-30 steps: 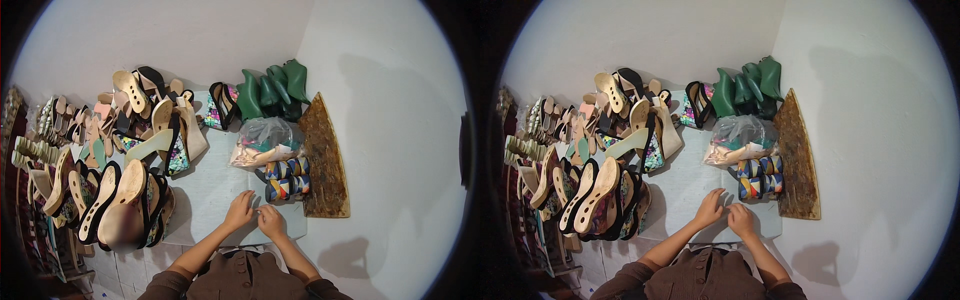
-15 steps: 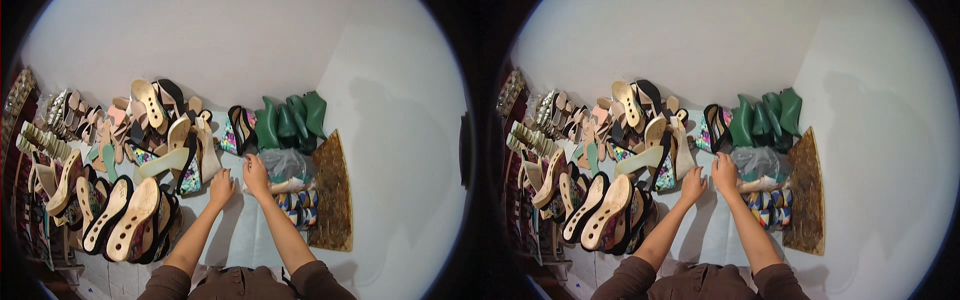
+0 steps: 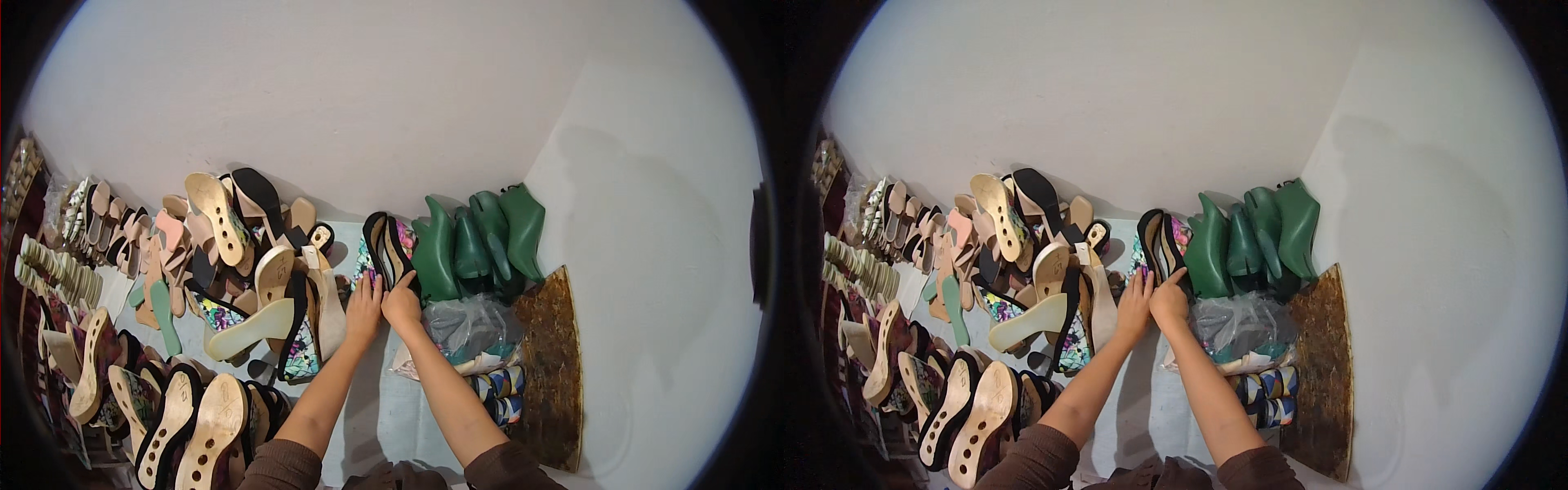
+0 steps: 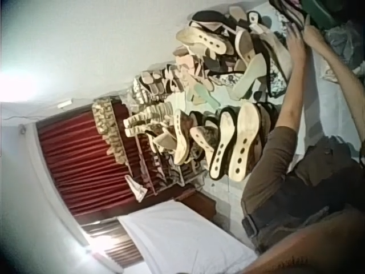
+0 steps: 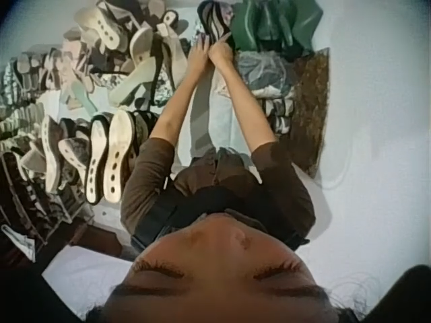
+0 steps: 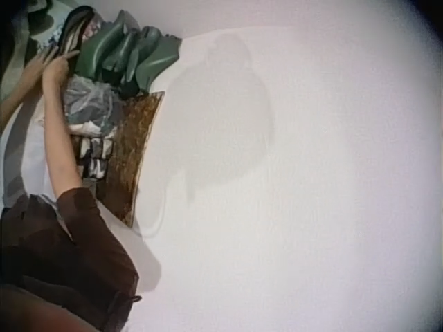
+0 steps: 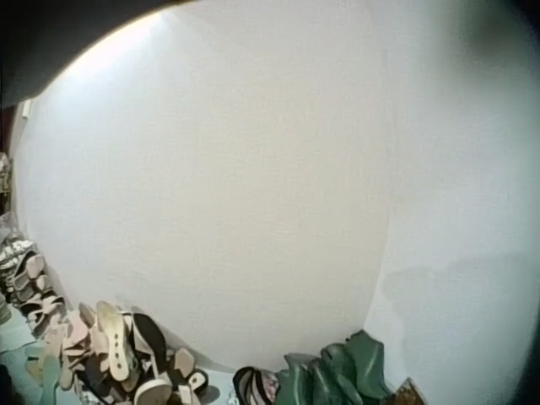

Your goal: Organizing green shoe lasts and finished shoe soles on a workbench.

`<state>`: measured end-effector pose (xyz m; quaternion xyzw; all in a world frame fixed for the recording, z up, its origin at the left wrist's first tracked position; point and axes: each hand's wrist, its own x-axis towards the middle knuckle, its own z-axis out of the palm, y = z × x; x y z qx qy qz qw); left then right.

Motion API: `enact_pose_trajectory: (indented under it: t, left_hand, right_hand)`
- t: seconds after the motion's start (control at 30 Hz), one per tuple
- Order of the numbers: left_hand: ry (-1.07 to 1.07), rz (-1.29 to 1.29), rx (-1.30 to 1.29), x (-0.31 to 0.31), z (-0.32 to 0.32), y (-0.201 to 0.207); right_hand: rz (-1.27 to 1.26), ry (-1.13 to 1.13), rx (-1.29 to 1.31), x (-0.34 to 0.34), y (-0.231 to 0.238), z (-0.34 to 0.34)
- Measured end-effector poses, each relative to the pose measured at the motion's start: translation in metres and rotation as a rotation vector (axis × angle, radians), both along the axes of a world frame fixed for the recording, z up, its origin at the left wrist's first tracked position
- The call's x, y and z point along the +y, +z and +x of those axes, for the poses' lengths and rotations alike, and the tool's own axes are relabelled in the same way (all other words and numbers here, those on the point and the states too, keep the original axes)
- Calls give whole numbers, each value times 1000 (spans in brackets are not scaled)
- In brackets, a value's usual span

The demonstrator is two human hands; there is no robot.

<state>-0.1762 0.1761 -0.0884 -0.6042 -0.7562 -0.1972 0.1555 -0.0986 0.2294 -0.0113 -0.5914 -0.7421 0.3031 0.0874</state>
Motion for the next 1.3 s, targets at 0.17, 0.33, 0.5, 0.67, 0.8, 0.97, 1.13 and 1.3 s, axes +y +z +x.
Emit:
enact_pose_trajectory:
  t: [0.17, 0.33, 0.5, 0.67, 0.8, 0.97, 1.13, 1.3]
  left_hand:
    - [-50, -127, 57, 7, -24, -1]
    - [-144, -128, 32, 2, -27, 16]
    - [-128, -168, 160, 4, -32, 22]
    - [-85, -168, 143, 2, -24, 10]
    - [-18, -224, 168, 0, -21, 1]
    - [-42, -208, 50, 3, -20, 0]
    - [-59, -311, -29, -5, -15, 22]
    - [-57, -119, -300, -27, 5, 25]
  right_hand:
    - [48, 52, 37, 0, -6, 4]
    - [78, 39, 20, -1, -9, 6]
    - [74, 49, 5, -5, -6, 4]
    - [177, 119, -17, -10, -16, 7]
    - [149, 172, -47, -20, -16, 7]
    - [191, 156, -69, -13, -25, 4]
    - [95, 184, -32, -10, -12, 12]
    - [184, 186, 157, -21, -16, 22]
